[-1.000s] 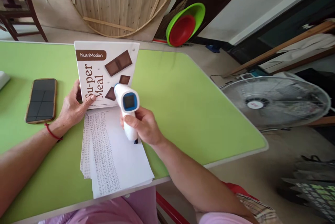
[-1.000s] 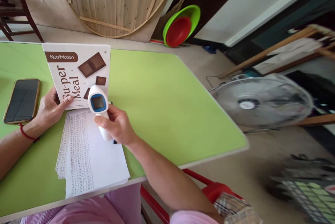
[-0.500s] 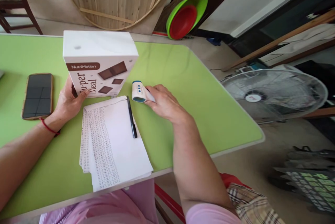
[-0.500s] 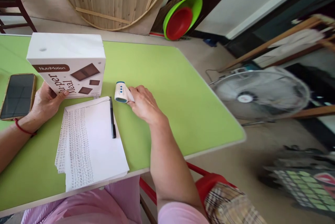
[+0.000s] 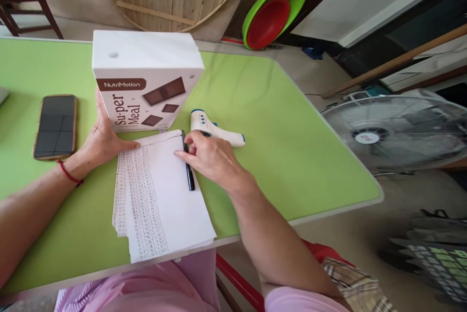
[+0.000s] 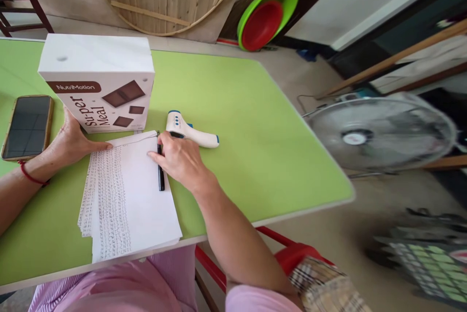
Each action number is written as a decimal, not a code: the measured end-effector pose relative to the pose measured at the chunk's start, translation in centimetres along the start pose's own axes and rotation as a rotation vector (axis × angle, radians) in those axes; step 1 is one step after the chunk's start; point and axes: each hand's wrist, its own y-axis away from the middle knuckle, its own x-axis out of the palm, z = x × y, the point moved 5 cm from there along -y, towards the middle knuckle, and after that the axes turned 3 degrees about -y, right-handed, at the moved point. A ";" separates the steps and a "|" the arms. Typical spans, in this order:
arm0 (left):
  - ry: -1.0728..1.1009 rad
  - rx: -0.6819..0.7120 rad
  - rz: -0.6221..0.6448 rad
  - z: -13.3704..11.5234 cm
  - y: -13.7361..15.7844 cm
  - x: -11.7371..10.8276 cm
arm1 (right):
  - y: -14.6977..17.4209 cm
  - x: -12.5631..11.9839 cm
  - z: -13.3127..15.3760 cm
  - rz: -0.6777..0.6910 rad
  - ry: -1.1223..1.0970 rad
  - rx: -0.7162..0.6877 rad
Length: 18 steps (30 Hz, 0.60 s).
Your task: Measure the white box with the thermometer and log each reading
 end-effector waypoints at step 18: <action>-0.028 0.055 -0.035 0.2 0.4 0.5 | 1.5 1.5 1.9 -0.313 -1.034 -0.090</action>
